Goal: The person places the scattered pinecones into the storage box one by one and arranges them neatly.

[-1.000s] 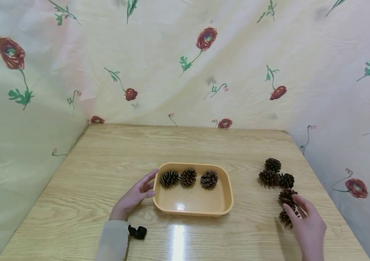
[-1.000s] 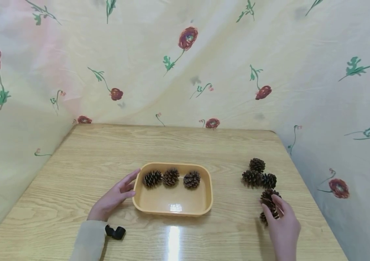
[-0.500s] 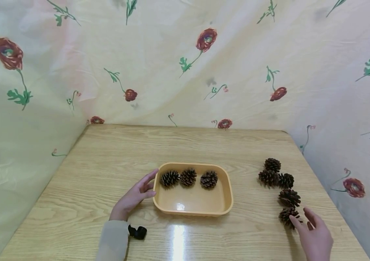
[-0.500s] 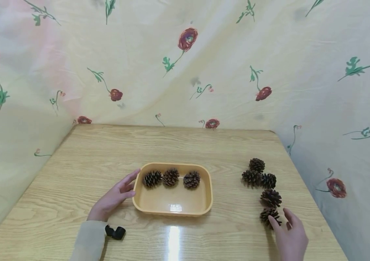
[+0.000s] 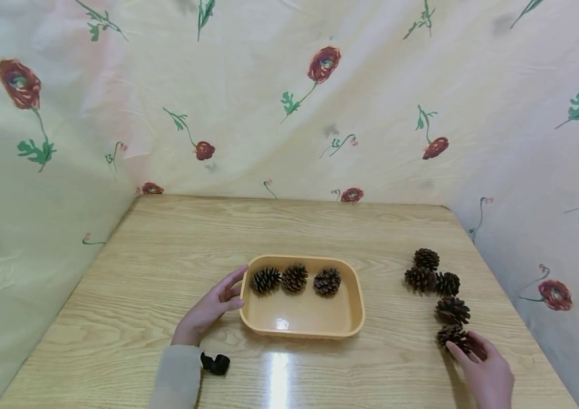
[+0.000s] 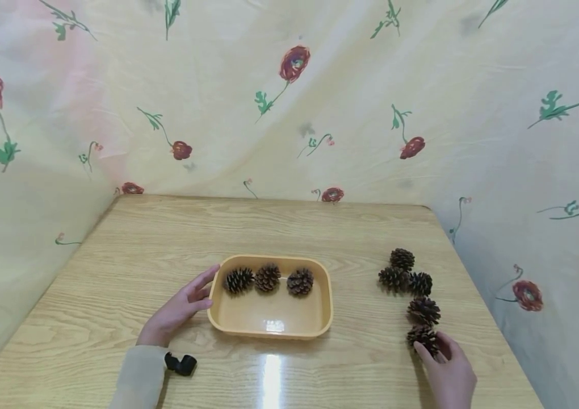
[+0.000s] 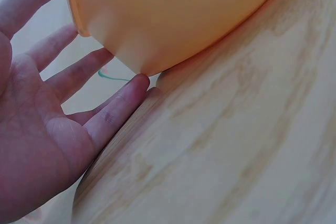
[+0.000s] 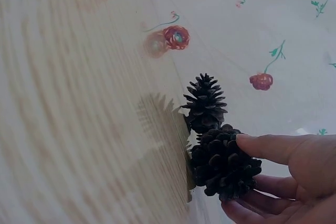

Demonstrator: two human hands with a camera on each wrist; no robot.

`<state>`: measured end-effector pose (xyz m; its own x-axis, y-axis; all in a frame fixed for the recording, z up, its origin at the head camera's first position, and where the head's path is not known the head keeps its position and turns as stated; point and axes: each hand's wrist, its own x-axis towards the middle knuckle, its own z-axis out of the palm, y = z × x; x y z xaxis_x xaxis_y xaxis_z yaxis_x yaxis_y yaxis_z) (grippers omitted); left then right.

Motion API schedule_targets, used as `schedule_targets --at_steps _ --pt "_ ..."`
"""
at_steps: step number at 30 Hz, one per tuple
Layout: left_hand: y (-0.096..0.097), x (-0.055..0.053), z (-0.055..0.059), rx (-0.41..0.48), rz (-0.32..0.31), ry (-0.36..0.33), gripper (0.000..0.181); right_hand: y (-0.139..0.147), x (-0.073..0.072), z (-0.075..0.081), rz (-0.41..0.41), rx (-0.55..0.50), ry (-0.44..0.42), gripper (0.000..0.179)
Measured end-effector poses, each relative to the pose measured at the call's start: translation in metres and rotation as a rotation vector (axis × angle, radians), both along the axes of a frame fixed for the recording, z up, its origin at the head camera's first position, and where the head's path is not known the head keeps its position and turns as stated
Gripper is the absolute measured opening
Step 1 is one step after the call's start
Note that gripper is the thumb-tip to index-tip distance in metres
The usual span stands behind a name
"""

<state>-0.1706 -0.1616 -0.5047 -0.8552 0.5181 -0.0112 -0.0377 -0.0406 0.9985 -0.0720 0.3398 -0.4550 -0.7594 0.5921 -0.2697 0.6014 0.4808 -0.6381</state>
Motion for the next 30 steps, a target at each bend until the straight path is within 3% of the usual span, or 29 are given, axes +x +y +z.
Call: schedule_targets --at_steps 11,16,24,30 --pt "0.000 -0.002 -0.004 0.006 -0.028 0.051 0.073 0.000 0.002 -0.002 -0.033 0.031 0.019 0.072" --pt "0.000 -0.001 -0.004 0.001 -0.015 0.017 0.074 -0.002 0.004 0.000 -0.029 0.038 0.012 0.073" --pt "0.001 0.000 -0.002 0.017 -0.011 -0.003 0.075 -0.013 0.002 0.008 -0.015 -0.007 0.074 0.073" --pt "0.002 0.001 -0.001 0.022 -0.005 -0.013 0.074 -0.029 -0.003 0.017 -0.008 -0.115 0.134 0.072"
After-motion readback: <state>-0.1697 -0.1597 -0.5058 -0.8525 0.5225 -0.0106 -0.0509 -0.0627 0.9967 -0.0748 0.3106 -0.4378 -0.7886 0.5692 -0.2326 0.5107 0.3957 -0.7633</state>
